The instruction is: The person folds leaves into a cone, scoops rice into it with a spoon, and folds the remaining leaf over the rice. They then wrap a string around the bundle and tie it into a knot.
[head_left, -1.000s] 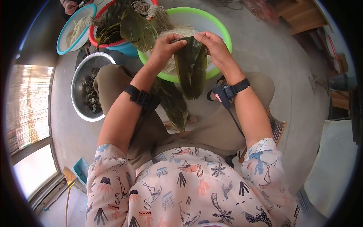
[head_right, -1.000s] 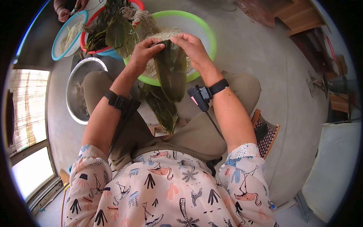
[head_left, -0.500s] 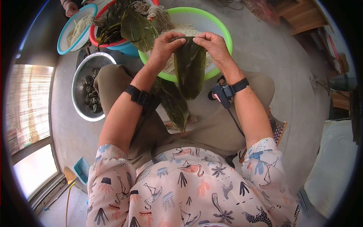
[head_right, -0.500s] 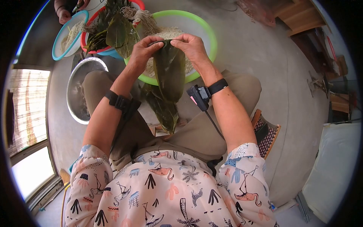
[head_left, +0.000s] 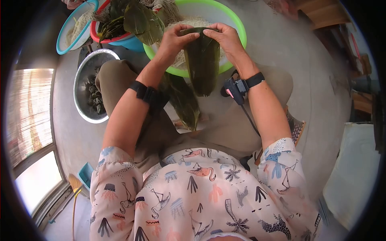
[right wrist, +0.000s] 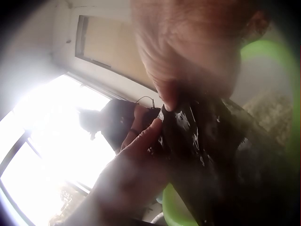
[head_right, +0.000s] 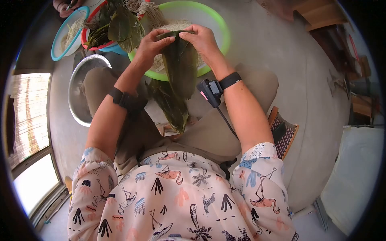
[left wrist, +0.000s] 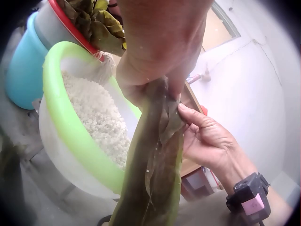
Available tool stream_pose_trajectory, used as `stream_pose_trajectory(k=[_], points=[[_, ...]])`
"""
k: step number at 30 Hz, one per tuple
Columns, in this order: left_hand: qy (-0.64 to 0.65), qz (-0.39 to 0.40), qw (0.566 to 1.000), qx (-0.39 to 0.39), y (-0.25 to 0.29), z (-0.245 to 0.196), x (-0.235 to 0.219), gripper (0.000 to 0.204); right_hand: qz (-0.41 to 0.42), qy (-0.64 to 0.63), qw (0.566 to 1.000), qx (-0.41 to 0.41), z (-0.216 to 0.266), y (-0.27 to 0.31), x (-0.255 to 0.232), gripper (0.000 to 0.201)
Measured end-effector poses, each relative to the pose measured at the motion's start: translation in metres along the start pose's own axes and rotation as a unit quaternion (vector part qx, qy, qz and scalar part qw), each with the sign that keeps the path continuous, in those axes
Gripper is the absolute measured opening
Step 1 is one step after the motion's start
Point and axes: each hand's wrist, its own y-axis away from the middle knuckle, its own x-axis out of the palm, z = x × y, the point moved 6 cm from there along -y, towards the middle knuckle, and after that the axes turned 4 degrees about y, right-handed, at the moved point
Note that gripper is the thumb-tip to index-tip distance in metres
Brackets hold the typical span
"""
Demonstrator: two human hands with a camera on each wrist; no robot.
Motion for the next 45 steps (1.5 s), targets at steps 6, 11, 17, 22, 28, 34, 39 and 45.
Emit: stream_pose_trajectory(k=[6,11,17,22,28,34,39,45], points=[[0.017,0.003,1.000,-0.024,-0.002,0.011,-0.002,0.037,-0.022,0.009,1.000,0.001,-0.004,-0.002,0.000,0.017],[0.066,0.008,0.997,-0.027,-0.007,0.018,-0.001,0.034,-0.019,-0.028,0.999,0.024,-0.007,0.000,-0.002,0.014],[0.092,0.020,0.996,-0.003,-0.007,0.018,0.003,0.035,0.006,-0.020,1.000,0.010,-0.012,-0.002,-0.002,0.014],[0.130,0.030,0.989,-0.067,-0.003,0.019,0.005,0.040,0.002,-0.026,1.000,0.006,-0.008,-0.006,-0.002,0.013],[0.119,-0.006,0.990,-0.075,-0.002,0.025,0.001,0.033,-0.020,-0.017,0.999,0.018,-0.003,-0.001,-0.001,0.017],[0.002,-0.024,0.999,0.040,-0.006,0.025,0.005,0.028,-0.071,0.132,0.988,-0.033,-0.006,-0.008,-0.008,0.027],[-0.210,-0.083,0.967,0.119,0.000,0.015,0.011,0.025,-0.184,0.336,0.917,-0.108,0.022,0.010,0.000,0.022],[-0.198,-0.131,0.962,0.131,0.000,0.012,0.011,0.026,-0.178,0.310,0.919,-0.168,0.024,0.010,0.011,0.025]])
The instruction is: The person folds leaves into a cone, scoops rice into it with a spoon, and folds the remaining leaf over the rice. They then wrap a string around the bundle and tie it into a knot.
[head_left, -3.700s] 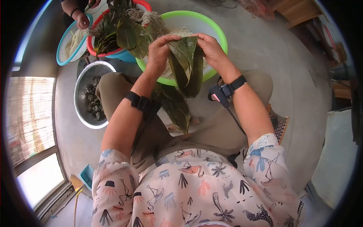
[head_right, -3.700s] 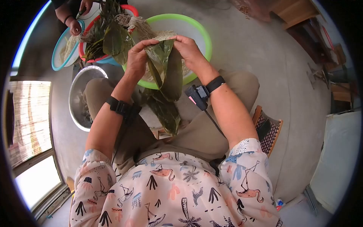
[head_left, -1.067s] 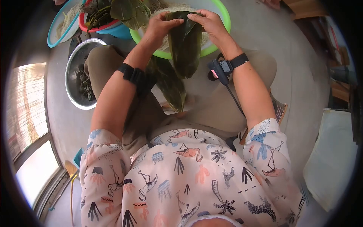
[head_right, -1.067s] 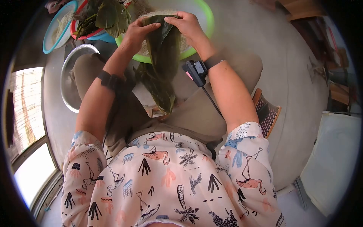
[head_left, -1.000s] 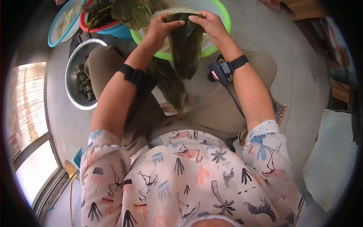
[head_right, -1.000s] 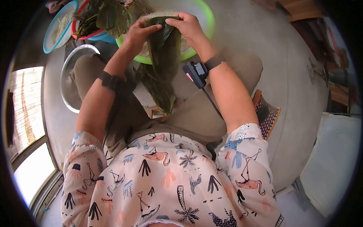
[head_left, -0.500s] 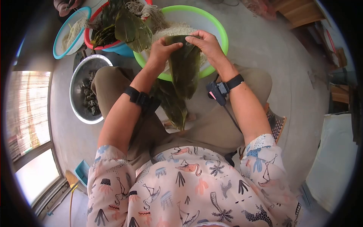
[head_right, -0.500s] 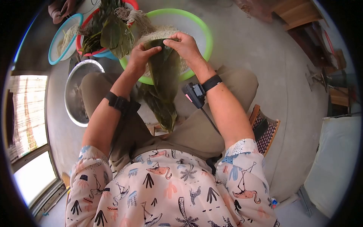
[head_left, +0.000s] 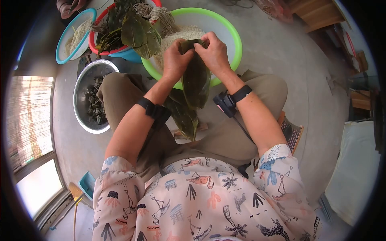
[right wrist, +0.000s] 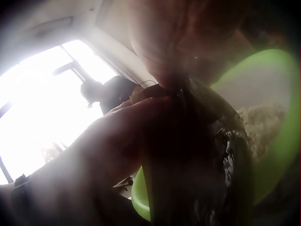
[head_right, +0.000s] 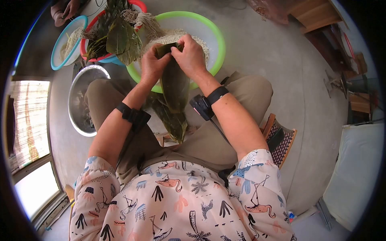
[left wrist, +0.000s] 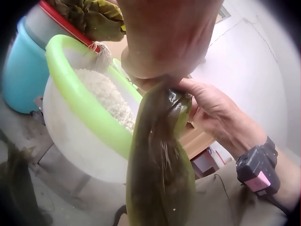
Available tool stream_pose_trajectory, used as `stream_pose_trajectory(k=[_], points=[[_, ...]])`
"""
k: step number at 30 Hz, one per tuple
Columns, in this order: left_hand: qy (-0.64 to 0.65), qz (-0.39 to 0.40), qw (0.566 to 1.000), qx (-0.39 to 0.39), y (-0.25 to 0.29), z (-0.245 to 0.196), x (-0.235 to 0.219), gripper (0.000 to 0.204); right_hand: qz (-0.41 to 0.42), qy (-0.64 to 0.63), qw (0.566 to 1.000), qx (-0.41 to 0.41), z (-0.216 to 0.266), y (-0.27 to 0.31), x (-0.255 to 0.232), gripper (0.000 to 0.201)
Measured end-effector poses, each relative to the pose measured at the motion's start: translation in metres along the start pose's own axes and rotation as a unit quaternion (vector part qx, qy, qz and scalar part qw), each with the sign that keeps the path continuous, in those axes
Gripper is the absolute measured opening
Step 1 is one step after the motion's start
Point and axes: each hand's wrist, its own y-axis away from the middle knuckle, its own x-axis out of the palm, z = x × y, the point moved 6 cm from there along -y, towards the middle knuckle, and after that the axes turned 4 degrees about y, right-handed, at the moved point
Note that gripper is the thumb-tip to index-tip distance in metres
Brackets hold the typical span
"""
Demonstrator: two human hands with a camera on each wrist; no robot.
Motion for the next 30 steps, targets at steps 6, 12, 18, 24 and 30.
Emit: stream_pose_trajectory(k=[6,12,18,24,30], points=[[-0.054,-0.040,0.997,0.021,-0.002,-0.003,-0.007,0.028,0.038,0.029,0.995,-0.085,0.015,0.003,0.005,0.025],[-0.107,-0.040,0.993,0.024,0.001,-0.014,-0.009,0.022,0.036,0.058,0.989,-0.134,0.016,0.005,0.007,0.027],[0.089,-0.046,0.995,-0.006,-0.004,0.012,-0.009,0.023,0.045,-0.085,0.993,0.063,-0.013,0.000,0.007,0.027],[0.106,-0.044,0.993,-0.017,-0.003,0.015,-0.009,0.024,0.045,-0.077,0.996,0.030,-0.003,0.002,0.006,0.024],[0.022,-0.048,0.998,-0.020,-0.004,0.015,-0.010,0.036,0.077,-0.111,0.991,-0.013,0.002,0.005,0.017,0.026]])
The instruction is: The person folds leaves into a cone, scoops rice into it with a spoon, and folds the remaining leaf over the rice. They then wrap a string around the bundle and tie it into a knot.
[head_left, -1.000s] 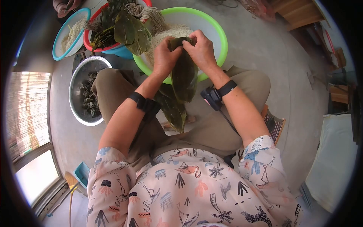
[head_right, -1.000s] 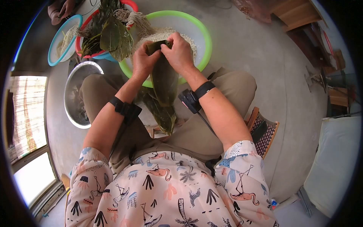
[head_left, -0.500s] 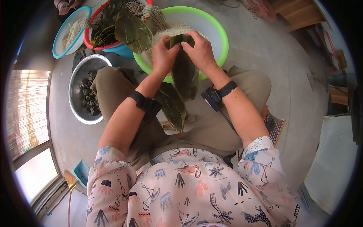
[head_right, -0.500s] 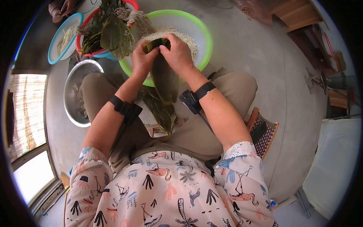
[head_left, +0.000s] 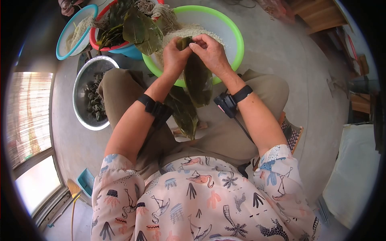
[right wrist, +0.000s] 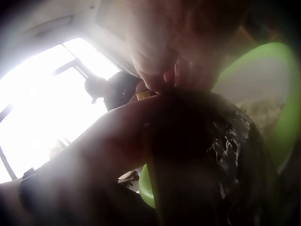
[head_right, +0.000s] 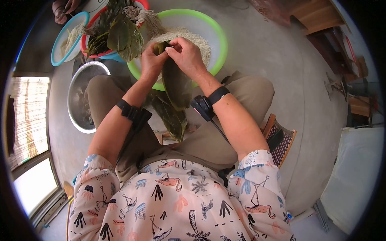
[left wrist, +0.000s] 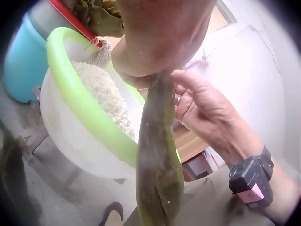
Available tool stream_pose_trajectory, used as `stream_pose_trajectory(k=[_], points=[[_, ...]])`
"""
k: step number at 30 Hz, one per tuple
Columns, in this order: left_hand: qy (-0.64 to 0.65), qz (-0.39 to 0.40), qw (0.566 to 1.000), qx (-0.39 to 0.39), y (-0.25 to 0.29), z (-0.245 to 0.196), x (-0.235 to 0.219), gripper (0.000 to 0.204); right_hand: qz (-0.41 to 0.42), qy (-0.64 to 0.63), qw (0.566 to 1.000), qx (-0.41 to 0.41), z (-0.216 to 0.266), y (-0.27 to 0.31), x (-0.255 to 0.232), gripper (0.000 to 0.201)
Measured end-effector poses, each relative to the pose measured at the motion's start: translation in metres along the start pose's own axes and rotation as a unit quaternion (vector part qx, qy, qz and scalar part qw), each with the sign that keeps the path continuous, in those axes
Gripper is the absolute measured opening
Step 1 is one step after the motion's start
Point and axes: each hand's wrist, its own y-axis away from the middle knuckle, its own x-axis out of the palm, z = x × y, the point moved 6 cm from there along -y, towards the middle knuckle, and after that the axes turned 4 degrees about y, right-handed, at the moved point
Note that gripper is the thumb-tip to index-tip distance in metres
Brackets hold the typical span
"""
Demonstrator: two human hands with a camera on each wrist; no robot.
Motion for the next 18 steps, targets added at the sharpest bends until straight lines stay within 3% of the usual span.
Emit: stream_pose_trajectory(k=[2,4,6,9,18], points=[[0.030,0.031,0.999,0.004,-0.002,0.001,0.004,0.038,0.001,-0.024,1.000,0.005,-0.004,-0.003,-0.001,0.028],[0.060,0.062,0.996,0.007,0.001,-0.014,0.005,0.039,0.041,-0.099,0.990,0.091,-0.012,-0.004,-0.002,0.036],[0.072,0.153,0.984,-0.051,0.010,-0.023,0.012,0.042,0.048,-0.143,0.981,0.121,-0.011,-0.004,-0.005,0.038],[0.155,0.205,0.962,-0.089,0.016,-0.024,0.018,0.046,0.063,-0.185,0.969,0.150,-0.017,-0.003,-0.008,0.041],[0.236,0.234,0.932,-0.145,0.016,-0.016,0.018,0.046,0.051,-0.203,0.961,0.183,-0.028,-0.003,-0.012,0.029]])
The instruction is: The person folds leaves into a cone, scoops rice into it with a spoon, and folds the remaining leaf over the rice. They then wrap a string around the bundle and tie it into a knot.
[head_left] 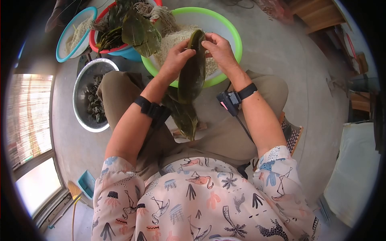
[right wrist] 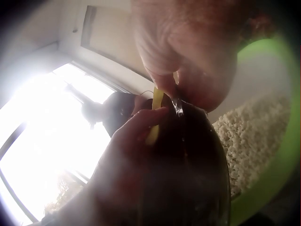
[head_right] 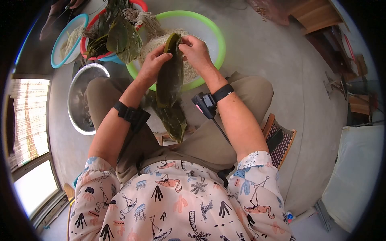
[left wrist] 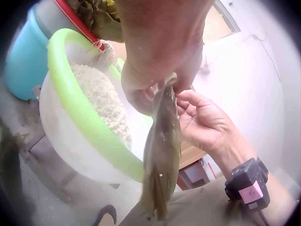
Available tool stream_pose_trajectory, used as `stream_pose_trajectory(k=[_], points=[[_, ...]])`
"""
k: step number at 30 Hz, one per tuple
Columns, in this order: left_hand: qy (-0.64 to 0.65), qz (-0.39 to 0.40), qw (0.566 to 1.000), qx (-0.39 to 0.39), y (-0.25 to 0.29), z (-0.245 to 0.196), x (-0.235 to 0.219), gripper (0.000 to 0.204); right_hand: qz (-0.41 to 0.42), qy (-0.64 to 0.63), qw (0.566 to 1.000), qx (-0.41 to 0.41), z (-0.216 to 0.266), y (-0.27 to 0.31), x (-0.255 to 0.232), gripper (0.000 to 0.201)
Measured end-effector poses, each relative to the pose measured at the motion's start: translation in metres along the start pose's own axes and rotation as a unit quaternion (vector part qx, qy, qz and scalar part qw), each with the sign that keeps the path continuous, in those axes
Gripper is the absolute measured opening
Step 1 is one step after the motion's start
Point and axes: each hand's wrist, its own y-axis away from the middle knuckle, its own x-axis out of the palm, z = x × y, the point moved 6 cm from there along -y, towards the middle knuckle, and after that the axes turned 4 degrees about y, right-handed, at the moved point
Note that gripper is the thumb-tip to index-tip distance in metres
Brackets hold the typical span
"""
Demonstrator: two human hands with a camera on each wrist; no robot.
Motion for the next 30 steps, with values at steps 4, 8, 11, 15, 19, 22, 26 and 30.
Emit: stream_pose_trajectory(k=[4,8,11,15,19,22,26,30], points=[[0.046,-0.027,0.998,-0.012,-0.002,0.004,-0.004,0.048,-0.005,0.009,1.000,0.012,-0.007,-0.003,-0.003,0.030],[0.016,-0.043,0.999,-0.003,-0.002,0.007,-0.004,0.046,-0.006,0.009,1.000,0.019,-0.011,-0.004,-0.002,0.030],[-0.039,-0.062,0.997,0.014,-0.003,0.011,-0.007,0.046,-0.012,0.014,0.999,0.030,-0.005,0.000,0.002,0.033],[-0.130,-0.094,0.986,0.054,-0.004,0.009,-0.011,0.048,-0.011,0.116,0.993,0.012,-0.005,0.000,0.006,0.038],[-0.168,-0.109,0.978,0.066,-0.006,0.009,-0.013,0.050,-0.025,0.199,0.979,-0.025,-0.005,0.000,0.006,0.039],[-0.140,-0.078,0.985,0.065,-0.004,0.003,-0.008,0.047,-0.037,0.163,0.983,-0.072,-0.011,-0.011,-0.001,0.038],[0.108,-0.098,0.985,-0.093,-0.003,0.010,-0.013,0.067,-0.020,0.051,0.998,0.032,-0.001,-0.001,-0.009,0.035],[0.185,-0.086,0.972,-0.120,-0.006,0.028,-0.017,0.058,0.032,-0.062,0.994,0.084,-0.006,0.004,0.007,0.031]])
